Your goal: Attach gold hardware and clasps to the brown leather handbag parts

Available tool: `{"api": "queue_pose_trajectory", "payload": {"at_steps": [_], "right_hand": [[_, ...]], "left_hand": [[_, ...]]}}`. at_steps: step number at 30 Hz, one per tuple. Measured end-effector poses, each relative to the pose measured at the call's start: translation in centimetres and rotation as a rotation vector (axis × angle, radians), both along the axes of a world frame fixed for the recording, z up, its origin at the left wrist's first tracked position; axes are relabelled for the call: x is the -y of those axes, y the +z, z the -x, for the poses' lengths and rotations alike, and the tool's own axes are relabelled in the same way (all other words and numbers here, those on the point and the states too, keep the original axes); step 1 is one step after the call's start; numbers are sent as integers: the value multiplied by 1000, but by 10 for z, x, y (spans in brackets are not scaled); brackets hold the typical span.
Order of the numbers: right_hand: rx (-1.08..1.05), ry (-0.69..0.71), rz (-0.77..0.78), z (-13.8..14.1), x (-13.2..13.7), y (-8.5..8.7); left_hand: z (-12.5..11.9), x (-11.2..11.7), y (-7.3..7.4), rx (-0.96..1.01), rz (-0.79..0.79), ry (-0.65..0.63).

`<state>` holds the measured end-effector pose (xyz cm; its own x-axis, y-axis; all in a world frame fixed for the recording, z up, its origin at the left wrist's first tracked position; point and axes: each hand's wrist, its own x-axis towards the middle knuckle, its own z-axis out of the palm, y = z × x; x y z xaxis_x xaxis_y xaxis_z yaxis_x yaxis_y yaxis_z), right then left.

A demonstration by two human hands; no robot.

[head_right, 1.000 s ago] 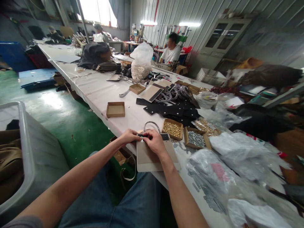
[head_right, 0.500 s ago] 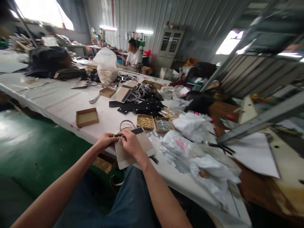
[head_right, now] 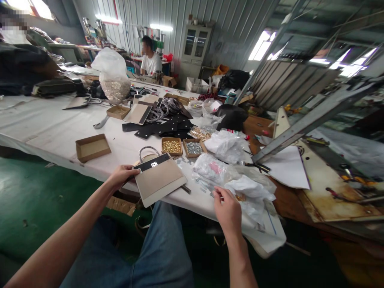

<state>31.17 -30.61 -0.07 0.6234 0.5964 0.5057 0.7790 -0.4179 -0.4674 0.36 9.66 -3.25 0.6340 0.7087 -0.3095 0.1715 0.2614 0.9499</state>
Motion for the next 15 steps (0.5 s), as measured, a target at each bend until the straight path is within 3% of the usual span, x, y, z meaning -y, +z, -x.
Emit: {"api": "queue_pose_trajectory", "payload": {"at_steps": [2,4,8,12,15], "right_hand": [[-6,5,36,-5,11,-5],[-43,87,52,1,1,-9],[-148,283,77,30,-63,-17],[-224,297,111,43,-115,-20],[-125,279,130,28,-104,-22]], "left_hand": [[1,-1,4,19,37,-25],[3,-1,8,28,61,-33],[8,1,12,41,100,-32],[11,2,13,15,122,1],[11,3,13,12,126,29]]}}
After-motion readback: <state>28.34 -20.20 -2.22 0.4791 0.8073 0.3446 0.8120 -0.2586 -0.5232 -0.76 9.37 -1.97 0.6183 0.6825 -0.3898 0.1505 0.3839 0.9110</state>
